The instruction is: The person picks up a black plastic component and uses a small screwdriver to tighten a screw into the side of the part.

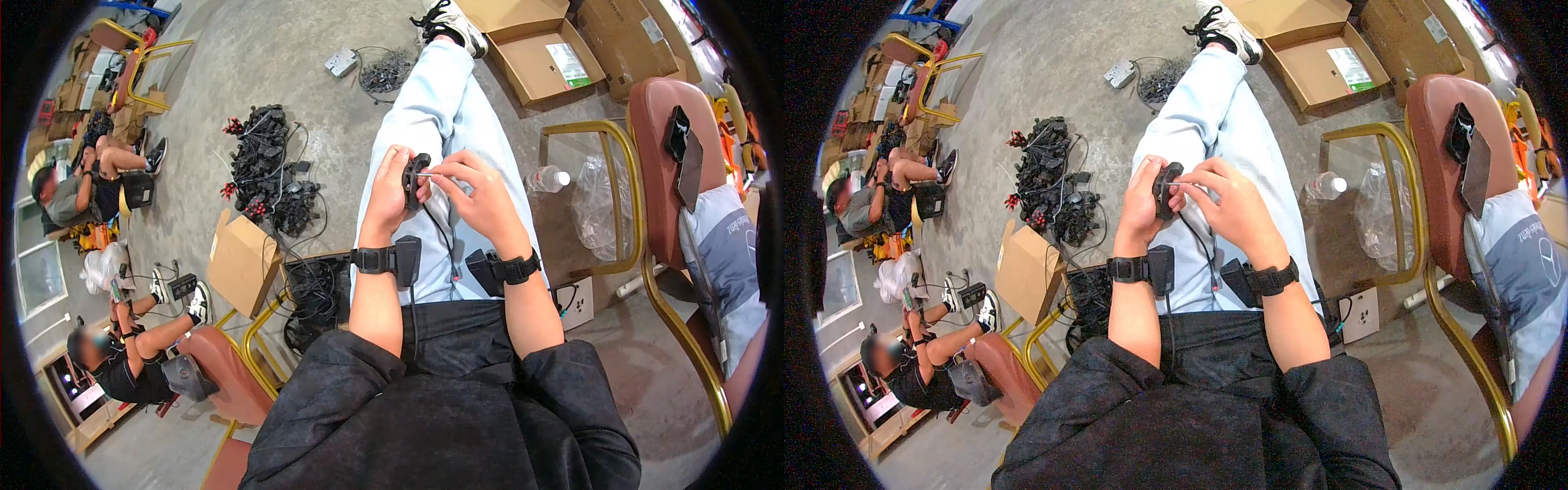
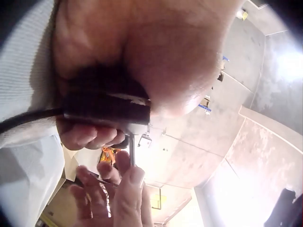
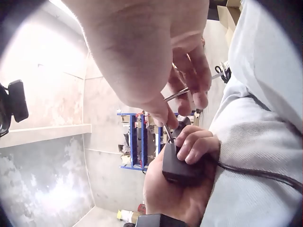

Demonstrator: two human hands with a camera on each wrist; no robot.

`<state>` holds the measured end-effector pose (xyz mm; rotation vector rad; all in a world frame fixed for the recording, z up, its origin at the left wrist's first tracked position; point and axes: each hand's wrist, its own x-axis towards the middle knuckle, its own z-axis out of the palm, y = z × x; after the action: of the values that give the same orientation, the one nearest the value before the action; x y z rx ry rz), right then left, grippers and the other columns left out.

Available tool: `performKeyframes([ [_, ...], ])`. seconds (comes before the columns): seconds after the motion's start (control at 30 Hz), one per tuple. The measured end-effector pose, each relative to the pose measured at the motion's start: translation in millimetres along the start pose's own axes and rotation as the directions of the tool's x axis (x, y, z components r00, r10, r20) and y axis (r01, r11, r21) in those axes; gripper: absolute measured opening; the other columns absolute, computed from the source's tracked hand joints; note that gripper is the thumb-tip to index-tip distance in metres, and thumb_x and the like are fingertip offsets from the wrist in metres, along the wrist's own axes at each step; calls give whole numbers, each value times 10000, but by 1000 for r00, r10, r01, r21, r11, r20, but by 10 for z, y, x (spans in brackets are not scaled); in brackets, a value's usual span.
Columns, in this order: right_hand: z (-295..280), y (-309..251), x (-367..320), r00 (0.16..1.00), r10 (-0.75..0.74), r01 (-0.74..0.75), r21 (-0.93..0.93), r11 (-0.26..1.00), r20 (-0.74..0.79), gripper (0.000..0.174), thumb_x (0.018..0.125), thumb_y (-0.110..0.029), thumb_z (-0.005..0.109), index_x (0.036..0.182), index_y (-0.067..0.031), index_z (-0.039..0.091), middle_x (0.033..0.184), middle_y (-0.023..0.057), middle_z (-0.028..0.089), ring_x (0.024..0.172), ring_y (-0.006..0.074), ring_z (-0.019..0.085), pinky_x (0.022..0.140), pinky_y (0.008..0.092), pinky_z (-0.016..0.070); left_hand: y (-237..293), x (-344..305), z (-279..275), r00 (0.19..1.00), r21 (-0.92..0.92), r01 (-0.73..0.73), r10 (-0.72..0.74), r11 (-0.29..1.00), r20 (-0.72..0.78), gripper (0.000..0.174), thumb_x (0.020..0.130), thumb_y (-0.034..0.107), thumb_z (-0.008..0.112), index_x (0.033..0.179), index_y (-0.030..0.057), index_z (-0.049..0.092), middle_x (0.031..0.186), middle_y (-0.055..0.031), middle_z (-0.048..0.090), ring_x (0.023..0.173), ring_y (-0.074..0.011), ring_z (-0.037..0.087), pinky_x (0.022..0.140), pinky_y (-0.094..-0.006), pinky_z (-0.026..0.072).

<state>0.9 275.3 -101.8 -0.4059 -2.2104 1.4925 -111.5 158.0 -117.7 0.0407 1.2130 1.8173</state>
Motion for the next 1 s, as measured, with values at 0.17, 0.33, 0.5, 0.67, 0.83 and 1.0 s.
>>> performKeyframes([
  [0.17,34,30,2,997,-75,75,-17,997,-33,114,820,-113,628,908,-53,669,867,106,616,820,250,613,706,321,477,-3,-3,12,1000,35,-5,5,999,-10,197,979,260,374,911,81,419,673,-85,481,487,-154,453,469,-278,401],
  [0.33,-22,-48,15,928,342,-354,62,933,151,110,840,-108,595,904,-40,653,716,113,626,661,272,616,602,332,474,-19,5,-12,1000,-36,6,-6,999,19,195,976,268,376,945,82,424,657,-82,464,496,-153,429,474,-286,380],
  [0.5,21,-19,-6,982,183,-185,53,981,36,111,849,-115,585,896,-39,653,686,103,623,606,262,607,565,328,464,15,-16,37,1000,-39,6,-7,999,-18,188,973,266,381,962,84,426,662,-84,465,500,-155,425,477,-288,377],
  [0.67,15,-20,-11,992,123,-124,29,992,35,103,838,-105,604,896,-39,657,837,100,620,709,244,610,627,317,474,-2,-6,15,1000,-30,1,-2,1000,-14,188,974,264,381,957,83,429,657,-80,467,494,-154,431,474,-283,379],
  [0.83,30,2,5,998,-47,45,-44,998,-42,103,816,-87,621,900,-44,662,906,100,605,787,233,609,673,318,482,-10,6,6,1000,23,-14,14,1000,6,203,983,262,369,918,78,424,670,-88,491,487,-155,460,467,-284,406],
  [1.0,38,53,-1,997,-63,63,-4,998,-46,101,825,-85,604,887,-23,654,821,133,624,756,271,619,645,336,482,-7,1,5,1000,20,-13,12,1000,8,203,983,262,370,911,79,423,665,-84,486,486,-154,462,469,-284,408],
])
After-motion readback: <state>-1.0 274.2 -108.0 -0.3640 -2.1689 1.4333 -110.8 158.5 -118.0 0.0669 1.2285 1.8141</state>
